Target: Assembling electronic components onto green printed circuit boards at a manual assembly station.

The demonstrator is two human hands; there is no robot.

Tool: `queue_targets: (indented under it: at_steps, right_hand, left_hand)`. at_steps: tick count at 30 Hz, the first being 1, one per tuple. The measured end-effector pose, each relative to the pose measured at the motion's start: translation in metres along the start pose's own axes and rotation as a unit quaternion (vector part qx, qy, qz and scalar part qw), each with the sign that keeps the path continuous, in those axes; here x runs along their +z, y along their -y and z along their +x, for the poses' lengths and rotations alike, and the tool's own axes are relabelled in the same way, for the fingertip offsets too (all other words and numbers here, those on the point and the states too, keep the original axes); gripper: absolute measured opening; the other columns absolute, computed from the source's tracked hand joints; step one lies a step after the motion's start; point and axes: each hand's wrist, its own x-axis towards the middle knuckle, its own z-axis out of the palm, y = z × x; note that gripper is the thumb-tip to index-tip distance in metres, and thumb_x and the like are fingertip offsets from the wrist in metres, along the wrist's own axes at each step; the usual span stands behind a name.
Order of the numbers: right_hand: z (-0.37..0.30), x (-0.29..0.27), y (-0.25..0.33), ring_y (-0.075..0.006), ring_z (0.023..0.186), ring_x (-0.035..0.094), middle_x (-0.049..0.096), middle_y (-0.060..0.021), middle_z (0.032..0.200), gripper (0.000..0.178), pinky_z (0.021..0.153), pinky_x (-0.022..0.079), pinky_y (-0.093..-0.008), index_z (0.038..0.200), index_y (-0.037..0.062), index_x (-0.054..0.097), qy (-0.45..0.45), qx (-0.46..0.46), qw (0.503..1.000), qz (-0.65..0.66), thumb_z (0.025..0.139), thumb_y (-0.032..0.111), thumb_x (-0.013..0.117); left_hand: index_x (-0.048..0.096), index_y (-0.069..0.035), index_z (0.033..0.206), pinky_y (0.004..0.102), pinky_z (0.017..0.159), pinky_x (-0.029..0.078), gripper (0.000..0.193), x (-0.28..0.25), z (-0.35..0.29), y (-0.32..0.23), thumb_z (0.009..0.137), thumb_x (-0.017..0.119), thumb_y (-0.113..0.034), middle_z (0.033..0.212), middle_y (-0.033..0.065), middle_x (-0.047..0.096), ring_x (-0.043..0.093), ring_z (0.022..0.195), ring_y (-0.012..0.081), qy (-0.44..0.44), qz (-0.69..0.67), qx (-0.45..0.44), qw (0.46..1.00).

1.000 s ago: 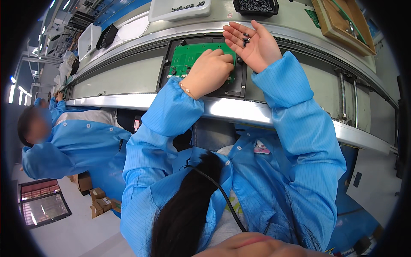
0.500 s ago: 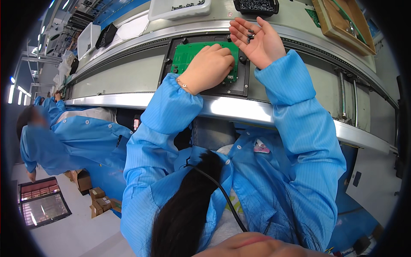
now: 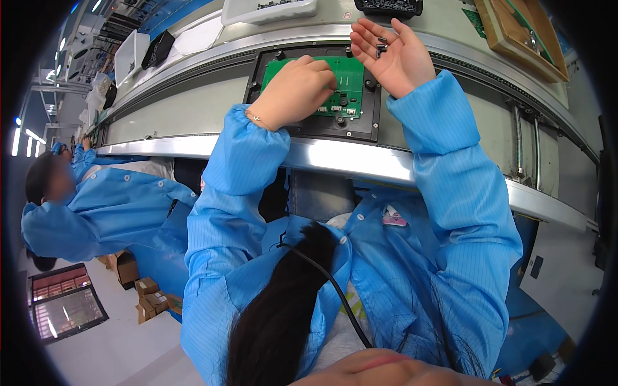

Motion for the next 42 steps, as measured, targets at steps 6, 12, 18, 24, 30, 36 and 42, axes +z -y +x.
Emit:
queue_targets:
  at_steps: [6,12,18,24,30,36,42]
  right_hand:
    - [0.001,-0.002,-0.001,-0.0268,0.103,0.054,0.054,-0.0214,0.111,0.044,0.094,0.045,-0.0376,0.118,-0.0129,0.045,-0.011,0.001,1.000,-0.006,0.096,0.024,0.036]
    - [0.008,-0.034,-0.007,-0.0266,0.103,0.054,0.053,-0.0210,0.111,0.044,0.093,0.045,-0.0377,0.119,-0.0127,0.045,0.206,-0.015,0.975,0.082,0.097,0.025,0.036]
    - [0.008,-0.035,-0.008,-0.0268,0.102,0.054,0.053,-0.0214,0.112,0.045,0.094,0.045,-0.0381,0.119,-0.0128,0.044,0.198,-0.013,0.977,0.078,0.097,0.025,0.035]
    - [0.009,-0.015,-0.008,-0.0308,0.106,0.054,0.052,-0.0260,0.114,0.049,0.093,0.046,-0.0385,0.118,-0.0130,0.044,0.064,-0.016,0.998,0.020,0.098,0.029,0.030]
    - [0.007,-0.011,-0.011,-0.0310,0.105,0.054,0.050,-0.0277,0.114,0.054,0.091,0.046,-0.0381,0.120,-0.0143,0.042,0.035,0.022,0.999,0.015,0.098,0.034,0.028]
    - [0.015,-0.019,-0.015,-0.0280,0.100,0.054,0.052,-0.0252,0.116,0.054,0.091,0.046,-0.0361,0.122,-0.0137,0.042,0.077,0.051,0.996,0.000,0.099,0.033,0.030]
    - [0.015,-0.012,-0.016,-0.0278,0.100,0.054,0.052,-0.0252,0.116,0.056,0.091,0.045,-0.0359,0.123,-0.0134,0.042,0.059,0.062,0.996,0.012,0.099,0.035,0.029]
  left_hand:
    - [0.065,-0.008,0.082,0.0307,0.074,0.046,0.008,0.006,0.008,-0.005,0.075,0.065,-0.008,0.088,0.0015,0.060,0.053,0.079,0.0220,-0.023,-0.002,0.017,1.000]
    - [0.066,-0.009,0.084,0.0298,0.078,0.044,0.009,0.011,0.013,-0.009,0.076,0.064,-0.011,0.088,0.0004,0.060,0.052,0.081,0.0205,-0.011,0.051,0.052,0.997]
    - [0.067,-0.010,0.085,0.0292,0.076,0.043,0.009,0.009,0.016,-0.014,0.076,0.064,-0.011,0.086,0.0005,0.060,0.051,0.081,0.0198,0.009,0.076,0.041,0.996]
    - [0.065,-0.007,0.083,0.0294,0.068,0.044,0.009,0.002,0.013,-0.005,0.074,0.065,-0.007,0.086,0.0027,0.061,0.053,0.075,0.0209,-0.072,-0.027,0.011,0.997]
    - [0.064,-0.004,0.081,0.0298,0.061,0.045,0.009,-0.030,0.028,-0.029,0.072,0.066,-0.005,0.082,0.0053,0.061,0.054,0.067,0.0214,-0.221,-0.173,-0.080,0.956]
    - [0.065,-0.005,0.077,0.0323,0.064,0.046,0.007,-0.007,0.040,-0.025,0.074,0.064,-0.011,0.078,0.0067,0.061,0.056,0.071,0.0249,-0.218,-0.170,-0.088,0.957]
    - [0.064,-0.001,0.081,0.0253,0.057,0.044,0.009,-0.013,0.040,-0.030,0.073,0.066,-0.005,0.075,0.0056,0.063,0.052,0.062,0.0163,-0.209,-0.181,-0.140,0.951]
